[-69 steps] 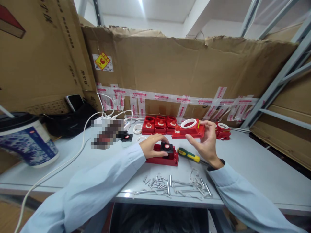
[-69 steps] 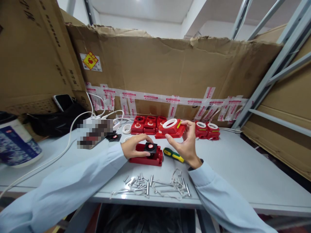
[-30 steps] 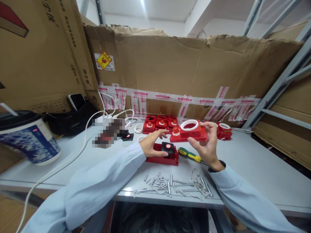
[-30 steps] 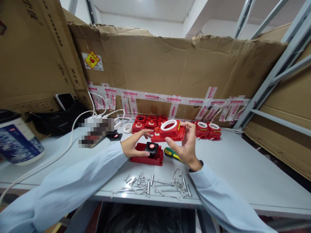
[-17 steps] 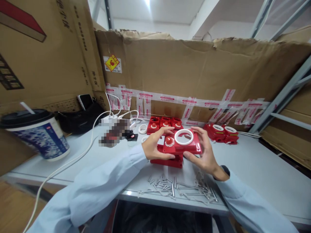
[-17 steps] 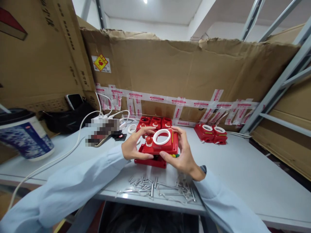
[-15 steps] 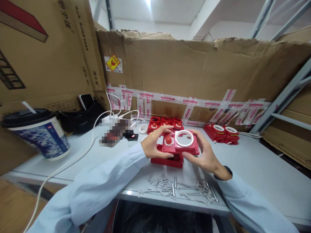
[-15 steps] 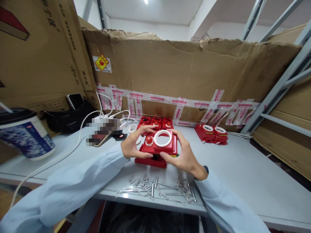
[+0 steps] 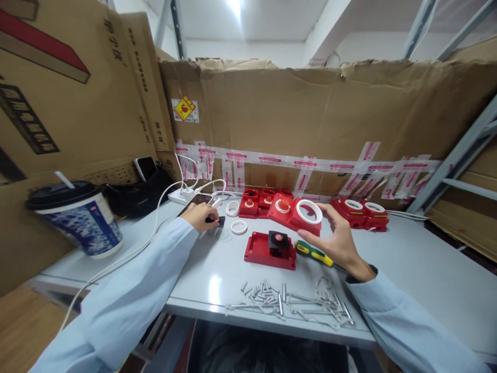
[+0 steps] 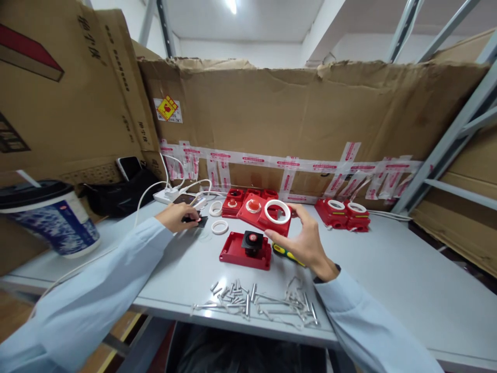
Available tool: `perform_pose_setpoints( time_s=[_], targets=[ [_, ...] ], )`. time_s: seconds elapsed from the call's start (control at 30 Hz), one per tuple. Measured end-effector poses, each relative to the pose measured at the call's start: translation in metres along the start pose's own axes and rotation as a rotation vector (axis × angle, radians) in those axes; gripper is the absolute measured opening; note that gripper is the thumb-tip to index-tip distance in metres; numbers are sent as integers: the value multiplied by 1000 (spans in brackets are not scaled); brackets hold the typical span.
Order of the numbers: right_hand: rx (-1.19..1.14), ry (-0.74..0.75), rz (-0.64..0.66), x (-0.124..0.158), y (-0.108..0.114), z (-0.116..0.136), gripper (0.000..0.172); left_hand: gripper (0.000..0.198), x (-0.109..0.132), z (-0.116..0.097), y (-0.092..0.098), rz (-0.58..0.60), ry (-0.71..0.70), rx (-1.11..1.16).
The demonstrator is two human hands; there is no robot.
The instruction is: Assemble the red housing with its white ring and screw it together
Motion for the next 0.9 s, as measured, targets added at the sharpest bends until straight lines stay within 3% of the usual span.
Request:
perform_pose_setpoints(
  time_s=[0.07, 0.23, 0.47, 0.57, 0.7, 0.8, 0.9],
  targets=[
    [15, 20, 5, 0, -1, 2, 58, 24, 1, -2, -13, 42, -29, 44],
    [33, 59, 34, 0, -4, 10, 57, 53, 3, -31, -26, 42, -146, 43],
    [58, 80, 30, 0, -3, 13, 56, 41, 0, -38, -42, 160, -169, 47],
    [57, 80, 17, -1, -2, 11, 57, 38, 1, -39, -29, 107, -204, 53],
    [52, 55, -34, -1, 3, 7, 57, 36, 8, -56, 9, -80, -257, 186],
    [17, 21, -83, -2, 9, 3, 57, 30, 16, -102, 36, -196, -449, 320],
    [-6, 14, -116, -3, 12, 3, 56, 32, 17, -151, 44, -234, -588, 405]
  ],
)
Point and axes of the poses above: each hand's wrist, its own x-axis away from the middle knuckle, its own y-axis out of the back of the hand, z = x × y, the point moved 10 cm from there along -x, towards the middle knuckle, and after that the axes turned 3 degrees about x, right-handed, at the moved point
